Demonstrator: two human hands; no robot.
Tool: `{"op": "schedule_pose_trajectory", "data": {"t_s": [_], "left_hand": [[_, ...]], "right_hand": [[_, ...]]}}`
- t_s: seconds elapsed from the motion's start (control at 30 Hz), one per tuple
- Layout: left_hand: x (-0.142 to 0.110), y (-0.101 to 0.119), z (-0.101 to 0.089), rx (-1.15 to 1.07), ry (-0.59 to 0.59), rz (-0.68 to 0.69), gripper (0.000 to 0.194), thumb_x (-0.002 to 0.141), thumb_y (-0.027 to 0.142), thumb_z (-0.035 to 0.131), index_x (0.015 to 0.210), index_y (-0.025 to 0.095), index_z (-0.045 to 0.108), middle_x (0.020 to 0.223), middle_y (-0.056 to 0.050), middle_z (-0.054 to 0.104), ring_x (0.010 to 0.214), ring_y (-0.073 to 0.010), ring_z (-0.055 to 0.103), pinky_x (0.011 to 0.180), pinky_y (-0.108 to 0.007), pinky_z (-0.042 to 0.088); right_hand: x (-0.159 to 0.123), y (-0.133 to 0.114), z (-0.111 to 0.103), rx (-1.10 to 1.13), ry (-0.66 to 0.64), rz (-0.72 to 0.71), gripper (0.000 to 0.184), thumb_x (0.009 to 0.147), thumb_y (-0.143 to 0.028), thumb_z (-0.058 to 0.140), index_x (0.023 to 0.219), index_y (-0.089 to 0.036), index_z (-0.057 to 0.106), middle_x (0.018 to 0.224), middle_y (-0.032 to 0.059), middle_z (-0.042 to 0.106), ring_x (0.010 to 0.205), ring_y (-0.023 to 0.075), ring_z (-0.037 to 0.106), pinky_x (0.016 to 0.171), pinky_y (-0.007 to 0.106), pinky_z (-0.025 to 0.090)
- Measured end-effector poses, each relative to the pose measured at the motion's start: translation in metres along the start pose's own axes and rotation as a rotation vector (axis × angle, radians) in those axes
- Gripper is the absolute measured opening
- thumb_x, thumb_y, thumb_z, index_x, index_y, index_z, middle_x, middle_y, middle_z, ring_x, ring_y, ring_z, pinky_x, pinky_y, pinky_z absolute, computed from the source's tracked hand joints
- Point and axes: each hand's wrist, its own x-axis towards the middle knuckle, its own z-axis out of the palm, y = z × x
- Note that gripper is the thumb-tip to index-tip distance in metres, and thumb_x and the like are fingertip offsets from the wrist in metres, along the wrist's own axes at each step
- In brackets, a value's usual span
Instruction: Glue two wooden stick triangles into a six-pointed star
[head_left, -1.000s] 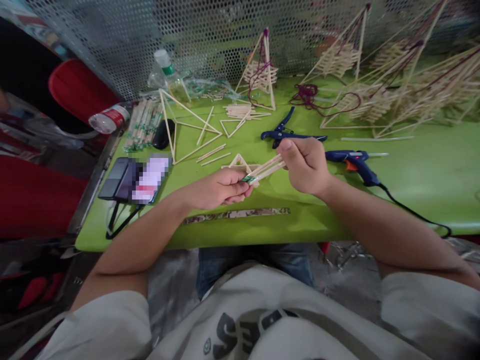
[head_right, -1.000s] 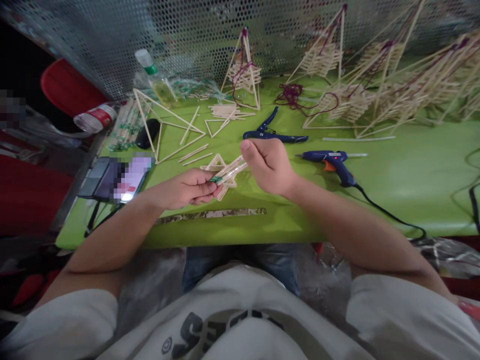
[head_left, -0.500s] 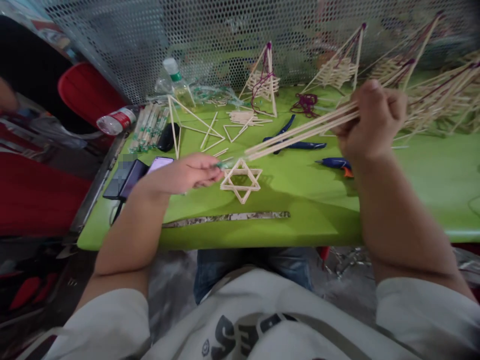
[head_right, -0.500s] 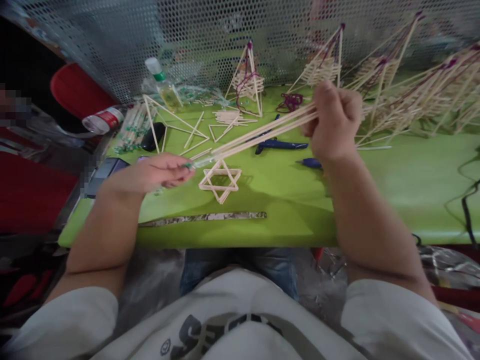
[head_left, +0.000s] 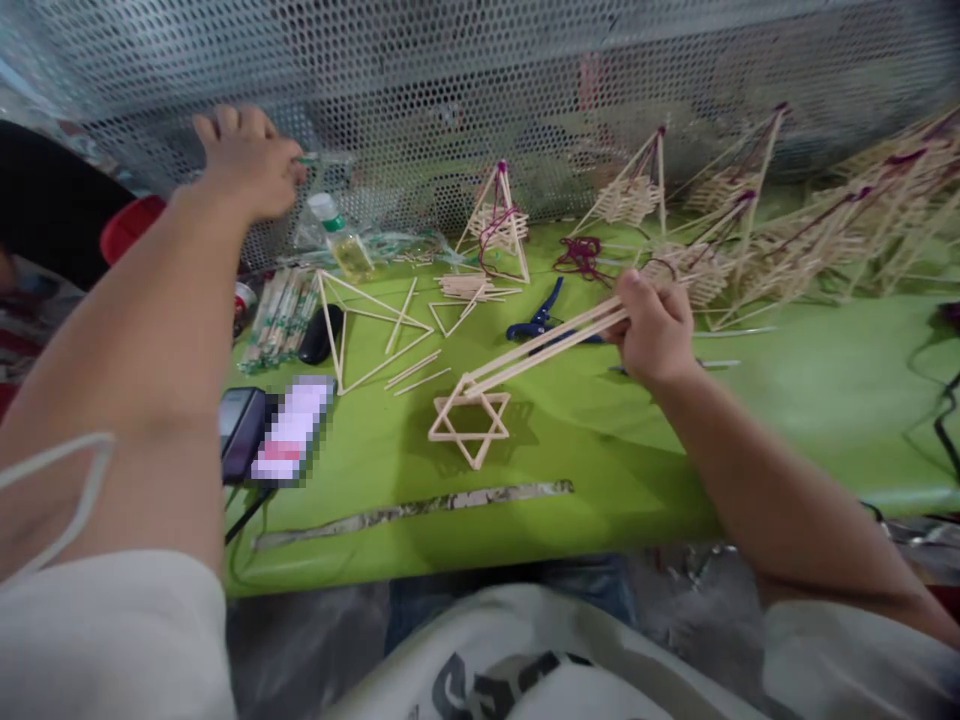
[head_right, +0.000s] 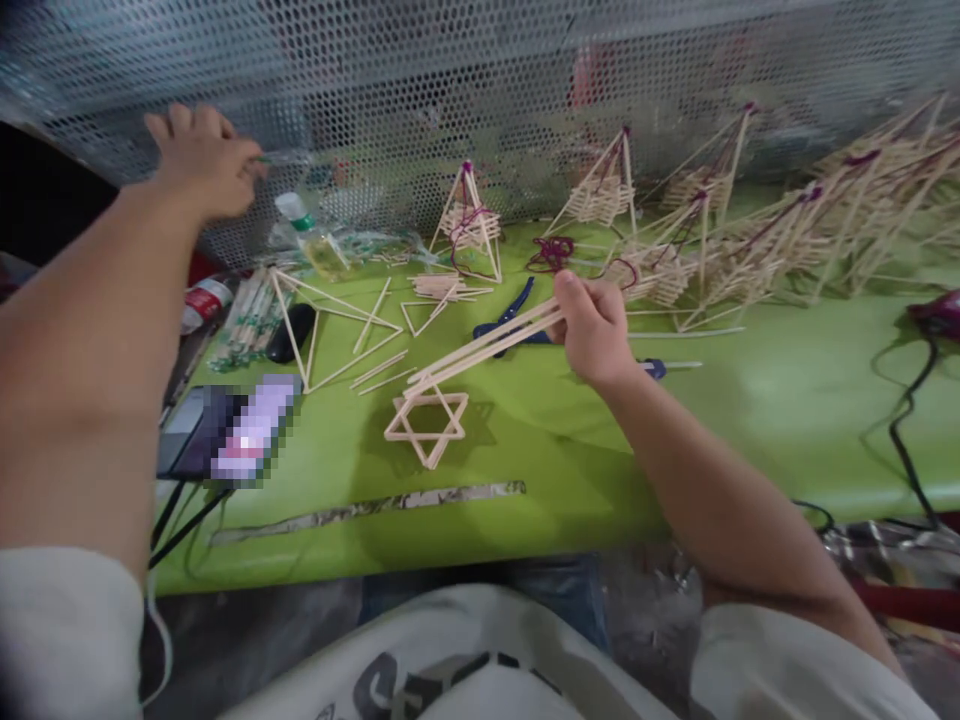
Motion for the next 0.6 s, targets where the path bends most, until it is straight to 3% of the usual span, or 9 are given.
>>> {"op": "schedule_pose_trajectory", "data": {"t_s": [0.1, 0.2, 0.27, 0.37, 0.47, 0.6], "left_hand": [[0.027, -0.017, 0.018, 0.020, -0.051, -0.009, 0.009, 0.119, 0.016, 0.069, 0.111, 0.018, 0.072, 0.113, -0.002, 0.041, 0.120, -0.0211, 0.027, 0.155, -0.059, 0.007], [0.035, -0.029, 0.032, 0.068, -0.064, 0.058, 0.014, 0.118, 0.010, 0.071, 0.106, 0.017, 0.069, 0.113, 0.000, 0.048, 0.124, -0.0178, 0.028, 0.153, -0.047, 0.000], [0.034, -0.033, 0.040, 0.104, -0.069, 0.131, 0.006, 0.117, 0.009, 0.075, 0.118, 0.014, 0.072, 0.126, 0.003, 0.060, 0.131, -0.0153, 0.029, 0.152, -0.043, -0.003], [0.025, -0.032, 0.046, 0.143, -0.074, 0.190, 0.041, 0.115, 0.010, 0.079, 0.154, 0.008, 0.065, 0.165, 0.002, 0.061, 0.139, -0.0143, 0.028, 0.152, -0.046, -0.005], [0.011, -0.031, 0.038, 0.163, -0.078, 0.186, 0.066, 0.114, 0.014, 0.080, 0.173, 0.009, 0.052, 0.186, -0.001, 0.049, 0.146, -0.0164, 0.027, 0.153, -0.052, -0.004], [-0.012, -0.030, -0.006, 0.190, -0.054, 0.166, 0.066, 0.119, 0.024, 0.070, 0.180, 0.019, 0.045, 0.184, 0.003, 0.043, 0.154, -0.0215, 0.028, 0.156, -0.059, -0.003]], "right_hand": [[-0.008, -0.006, 0.003, -0.026, -0.038, 0.013, 0.086, 0.095, -0.097, 0.087, 0.059, -0.029, 0.048, 0.050, -0.0034, 0.038, 0.045, 0.0129, 0.030, 0.046, 0.034, 0.021], [-0.013, -0.012, 0.006, -0.043, -0.067, 0.029, 0.086, 0.096, -0.095, 0.088, 0.057, -0.028, 0.052, 0.049, -0.0027, 0.039, 0.043, 0.0125, 0.030, 0.046, 0.034, 0.018], [-0.016, -0.016, 0.007, -0.051, -0.075, 0.027, 0.084, 0.098, -0.093, 0.087, 0.057, -0.027, 0.055, 0.048, -0.0020, 0.041, 0.043, 0.0131, 0.033, 0.045, 0.034, 0.019], [-0.020, -0.019, 0.007, -0.059, -0.094, 0.025, 0.083, 0.101, -0.091, 0.085, 0.057, -0.027, 0.058, 0.048, -0.0013, 0.043, 0.043, 0.0136, 0.034, 0.045, 0.035, 0.020], [-0.020, -0.019, 0.007, -0.067, -0.092, 0.019, 0.083, 0.100, -0.092, 0.085, 0.057, -0.028, 0.058, 0.048, -0.0008, 0.043, 0.043, 0.0142, 0.034, 0.045, 0.035, 0.020], [-0.014, -0.014, 0.007, -0.060, -0.058, -0.019, 0.085, 0.098, -0.094, 0.085, 0.056, -0.029, 0.051, 0.049, -0.0022, 0.040, 0.043, 0.0142, 0.031, 0.044, 0.034, 0.018]]}}
